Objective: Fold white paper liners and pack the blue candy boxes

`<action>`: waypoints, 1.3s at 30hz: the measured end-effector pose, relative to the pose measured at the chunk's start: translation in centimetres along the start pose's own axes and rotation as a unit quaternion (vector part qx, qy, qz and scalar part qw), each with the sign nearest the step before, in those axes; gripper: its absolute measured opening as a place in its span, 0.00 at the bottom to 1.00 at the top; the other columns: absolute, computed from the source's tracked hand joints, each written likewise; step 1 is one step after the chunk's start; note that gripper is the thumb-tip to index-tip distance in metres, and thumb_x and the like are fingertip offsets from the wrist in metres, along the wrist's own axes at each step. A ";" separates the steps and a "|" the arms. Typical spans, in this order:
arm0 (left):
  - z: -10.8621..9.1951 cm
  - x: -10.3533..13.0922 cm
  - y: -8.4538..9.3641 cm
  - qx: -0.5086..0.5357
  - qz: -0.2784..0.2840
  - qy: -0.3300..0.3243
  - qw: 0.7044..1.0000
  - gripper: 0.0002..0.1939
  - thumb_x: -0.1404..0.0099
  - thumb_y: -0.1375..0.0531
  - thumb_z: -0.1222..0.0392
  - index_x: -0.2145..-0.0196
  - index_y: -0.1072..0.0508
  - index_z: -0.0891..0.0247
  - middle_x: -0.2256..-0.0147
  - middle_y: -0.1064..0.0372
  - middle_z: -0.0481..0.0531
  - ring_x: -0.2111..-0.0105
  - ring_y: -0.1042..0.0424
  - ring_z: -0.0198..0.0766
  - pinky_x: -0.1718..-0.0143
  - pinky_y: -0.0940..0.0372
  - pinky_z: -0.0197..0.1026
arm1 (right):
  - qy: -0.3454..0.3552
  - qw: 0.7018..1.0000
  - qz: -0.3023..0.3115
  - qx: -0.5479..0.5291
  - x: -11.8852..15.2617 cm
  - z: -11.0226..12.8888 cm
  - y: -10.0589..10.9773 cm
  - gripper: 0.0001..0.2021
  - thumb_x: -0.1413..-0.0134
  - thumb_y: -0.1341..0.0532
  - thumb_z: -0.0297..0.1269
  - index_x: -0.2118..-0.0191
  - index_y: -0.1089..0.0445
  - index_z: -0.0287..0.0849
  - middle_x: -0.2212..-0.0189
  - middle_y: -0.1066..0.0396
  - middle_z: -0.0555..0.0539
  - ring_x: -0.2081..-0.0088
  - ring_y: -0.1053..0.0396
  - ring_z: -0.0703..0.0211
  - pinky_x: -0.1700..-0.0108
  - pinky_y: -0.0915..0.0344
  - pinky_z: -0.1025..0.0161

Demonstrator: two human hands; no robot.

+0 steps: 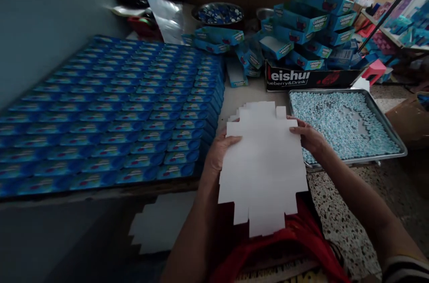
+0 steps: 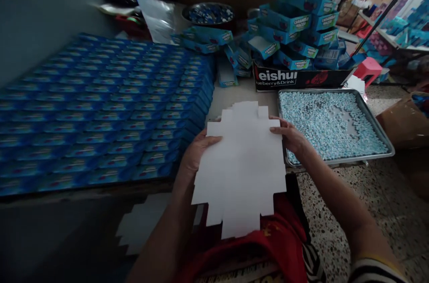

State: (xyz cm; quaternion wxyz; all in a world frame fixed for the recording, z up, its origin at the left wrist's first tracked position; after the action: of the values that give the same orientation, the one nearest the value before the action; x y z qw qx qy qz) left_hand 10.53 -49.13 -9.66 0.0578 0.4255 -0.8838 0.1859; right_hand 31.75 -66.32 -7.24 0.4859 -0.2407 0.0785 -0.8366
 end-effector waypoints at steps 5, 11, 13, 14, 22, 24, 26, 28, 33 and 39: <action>2.2 2.1 0.9 0.041 -0.031 0.065 0.997 0.41 0.59 0.29 0.58 0.44 0.25 0.61 0.60 0.18 0.53 0.65 0.20 0.48 0.66 0.27 0.44 | -0.014 0.997 -0.053 -0.049 1.4 -5.0 -1.6 0.26 0.55 0.33 0.41 0.47 0.30 0.47 0.57 0.20 0.46 0.63 0.23 0.51 0.63 0.24 0.55; 3.0 2.8 0.8 -0.036 -0.022 -0.021 0.999 0.35 0.54 0.40 0.58 0.45 0.30 0.55 0.54 0.22 0.50 0.59 0.23 0.46 0.64 0.28 0.43 | 0.061 0.985 -0.062 0.149 -0.1 -4.1 -3.2 0.22 0.50 0.34 0.46 0.49 0.28 0.47 0.68 0.26 0.52 0.72 0.31 0.60 0.69 0.34 0.64; 3.7 2.5 0.4 -0.082 -0.008 -0.034 0.996 0.34 0.54 0.42 0.57 0.46 0.32 0.56 0.52 0.24 0.51 0.58 0.24 0.46 0.64 0.29 0.43 | 0.094 0.956 -0.039 0.274 -0.8 -3.3 -4.2 0.17 0.43 0.38 0.46 0.51 0.26 0.46 0.73 0.29 0.53 0.73 0.33 0.61 0.69 0.36 0.65; 4.1 2.3 0.2 -0.090 -0.003 -0.033 0.995 0.33 0.54 0.42 0.56 0.46 0.33 0.56 0.51 0.25 0.51 0.57 0.24 0.47 0.64 0.29 0.43 | 0.112 0.931 -0.037 0.346 -1.2 -3.0 -4.6 0.15 0.41 0.39 0.44 0.51 0.24 0.46 0.74 0.30 0.54 0.72 0.33 0.61 0.67 0.36 0.64; 4.9 1.2 -0.5 -0.073 -0.036 -0.016 0.997 0.23 0.51 0.41 0.55 0.55 0.35 0.57 0.58 0.27 0.50 0.59 0.25 0.47 0.60 0.29 0.46 | 0.119 0.767 -0.024 0.630 -3.8 -4.1 -5.5 0.12 0.33 0.43 0.33 0.52 0.22 0.41 0.54 0.22 0.41 0.53 0.26 0.54 0.47 0.35 0.60; 5.0 1.0 -0.6 -0.121 -0.050 -0.046 0.990 0.22 0.50 0.42 0.55 0.56 0.35 0.57 0.58 0.29 0.50 0.58 0.26 0.46 0.59 0.29 0.46 | 0.128 0.763 -0.036 0.632 -3.5 -4.4 -5.6 0.13 0.31 0.44 0.33 0.51 0.23 0.40 0.52 0.23 0.40 0.52 0.25 0.54 0.46 0.35 0.60; 5.1 0.9 -0.8 -0.158 -0.078 -0.088 0.980 0.23 0.46 0.41 0.54 0.52 0.37 0.56 0.55 0.30 0.52 0.55 0.26 0.46 0.56 0.29 0.45 | 0.144 0.757 -0.038 0.637 -3.2 -4.7 -5.9 0.13 0.33 0.44 0.33 0.50 0.24 0.38 0.51 0.24 0.38 0.50 0.26 0.51 0.45 0.35 0.58; 5.2 0.9 -0.9 -0.166 -0.122 -0.126 0.970 0.27 0.42 0.40 0.51 0.46 0.40 0.56 0.53 0.31 0.54 0.53 0.26 0.44 0.53 0.30 0.44 | 0.150 0.750 -0.042 0.642 -3.0 -5.0 -6.1 0.14 0.36 0.42 0.32 0.48 0.26 0.37 0.52 0.24 0.38 0.51 0.26 0.49 0.46 0.35 0.57; 4.5 0.9 -1.5 -0.171 -0.152 -0.171 0.958 0.17 0.32 0.44 0.43 0.56 0.30 0.59 0.60 0.26 0.52 0.55 0.26 0.41 0.50 0.33 0.42 | 0.167 0.764 -0.082 0.618 -2.6 -5.3 -5.7 0.27 0.44 0.44 0.30 0.37 0.40 0.41 0.65 0.24 0.47 0.62 0.26 0.51 0.57 0.35 0.59; 3.9 0.2 -1.1 -0.168 -0.165 -0.083 0.968 0.12 0.36 0.38 0.48 0.66 0.26 0.59 0.66 0.24 0.49 0.61 0.25 0.41 0.55 0.32 0.42 | 0.158 0.721 0.016 0.674 -2.6 -3.2 -6.7 0.23 0.34 0.48 0.34 0.36 0.34 0.40 0.61 0.21 0.43 0.62 0.25 0.53 0.57 0.37 0.60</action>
State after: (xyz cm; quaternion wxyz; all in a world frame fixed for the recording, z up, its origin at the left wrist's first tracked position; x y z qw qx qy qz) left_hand 11.43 -51.38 -12.95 0.0844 0.5636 -0.8216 -0.0134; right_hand 26.12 -61.04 -8.42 0.5136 0.2874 -0.4267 -0.6867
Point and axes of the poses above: each hand's wrist, its own x-axis away from the middle knuckle, its own y-axis out of the back of the hand, z = x × y, the point moved 4 cm from there along -x, towards the middle knuckle
